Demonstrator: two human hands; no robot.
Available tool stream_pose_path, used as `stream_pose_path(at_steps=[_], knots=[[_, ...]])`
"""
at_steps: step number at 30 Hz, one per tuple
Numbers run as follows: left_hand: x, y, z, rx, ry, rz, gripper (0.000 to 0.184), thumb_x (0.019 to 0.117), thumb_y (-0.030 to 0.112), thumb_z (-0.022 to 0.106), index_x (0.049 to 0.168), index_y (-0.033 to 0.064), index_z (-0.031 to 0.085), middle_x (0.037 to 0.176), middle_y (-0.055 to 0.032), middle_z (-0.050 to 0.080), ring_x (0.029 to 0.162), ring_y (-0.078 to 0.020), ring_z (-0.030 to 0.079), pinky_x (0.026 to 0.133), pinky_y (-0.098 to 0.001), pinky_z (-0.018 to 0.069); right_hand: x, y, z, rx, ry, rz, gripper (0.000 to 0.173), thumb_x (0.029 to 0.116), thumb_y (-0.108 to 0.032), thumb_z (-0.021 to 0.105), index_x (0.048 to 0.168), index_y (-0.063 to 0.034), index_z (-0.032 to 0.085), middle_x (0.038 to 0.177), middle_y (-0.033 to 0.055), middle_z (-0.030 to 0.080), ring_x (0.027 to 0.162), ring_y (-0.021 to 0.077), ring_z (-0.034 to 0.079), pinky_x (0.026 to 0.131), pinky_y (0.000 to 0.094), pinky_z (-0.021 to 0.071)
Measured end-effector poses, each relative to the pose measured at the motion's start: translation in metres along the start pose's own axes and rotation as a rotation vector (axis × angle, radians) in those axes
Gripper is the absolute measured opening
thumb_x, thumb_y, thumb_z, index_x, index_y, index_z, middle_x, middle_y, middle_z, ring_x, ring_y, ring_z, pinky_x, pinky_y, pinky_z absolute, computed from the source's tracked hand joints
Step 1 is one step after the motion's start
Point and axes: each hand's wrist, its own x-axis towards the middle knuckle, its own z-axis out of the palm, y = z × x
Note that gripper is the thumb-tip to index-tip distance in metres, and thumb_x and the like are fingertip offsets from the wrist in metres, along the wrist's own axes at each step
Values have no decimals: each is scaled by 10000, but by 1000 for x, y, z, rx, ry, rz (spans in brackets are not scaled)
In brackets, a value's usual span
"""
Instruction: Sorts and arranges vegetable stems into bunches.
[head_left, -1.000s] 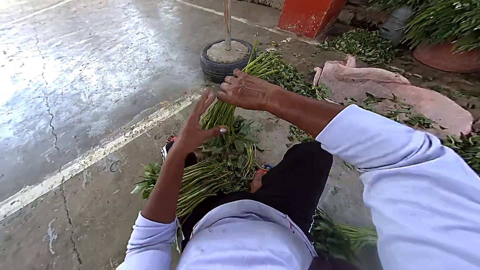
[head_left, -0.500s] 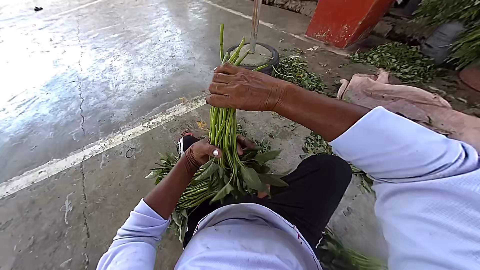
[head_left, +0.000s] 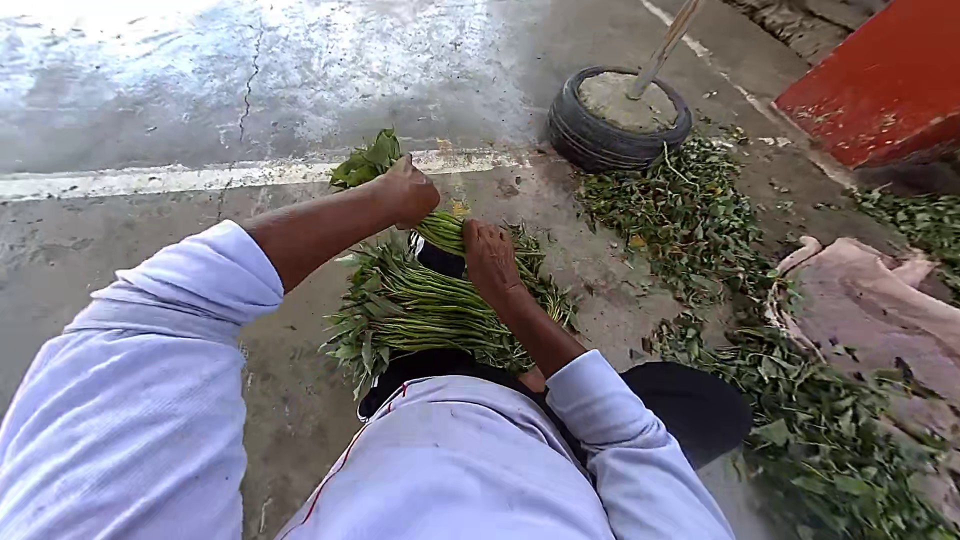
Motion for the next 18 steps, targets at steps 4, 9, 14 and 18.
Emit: stream_pose_path(at_steps=[4, 9, 14, 18], knots=[[15, 18, 61, -103, -75, 62, 258, 851, 61, 751, 1099, 6, 707, 1157, -210, 682, 1177, -427, 605, 1086, -667, 351, -24, -6, 27, -79, -169, -24, 245, 1015, 18, 493, 1239, 54, 584, 1148, 276, 657, 1101, 456, 655, 905, 615, 502], [18, 12, 74, -231, -189, 97, 632, 779, 163, 867, 1362, 86, 635, 1553, -172, 450, 1501, -431, 293, 1121, -719, 298, -35, 7, 38, 23, -155, -85, 218, 1008, 33, 504, 1197, 44, 612, 1104, 266, 673, 1052, 463, 670, 871, 609, 511], [17, -21, 70, -611, -423, 185, 687, 835, 225, 864, 1422, 35, 561, 1283, -253, 638, 1210, -425, 598, 1030, -629, 429, -35, 11, 38, 153, -312, -14, 301, 948, 76, 577, 1249, 78, 584, 1182, 300, 647, 1133, 478, 641, 943, 618, 495], [34, -44, 105, -984, -485, 230, 595, 894, 106, 782, 1439, 54, 548, 1302, -224, 628, 1164, -345, 620, 1014, -538, 479, -21, 10, 33, 140, -499, 39, 332, 974, 50, 554, 1306, 52, 544, 1216, 303, 631, 1150, 484, 631, 957, 625, 487]])
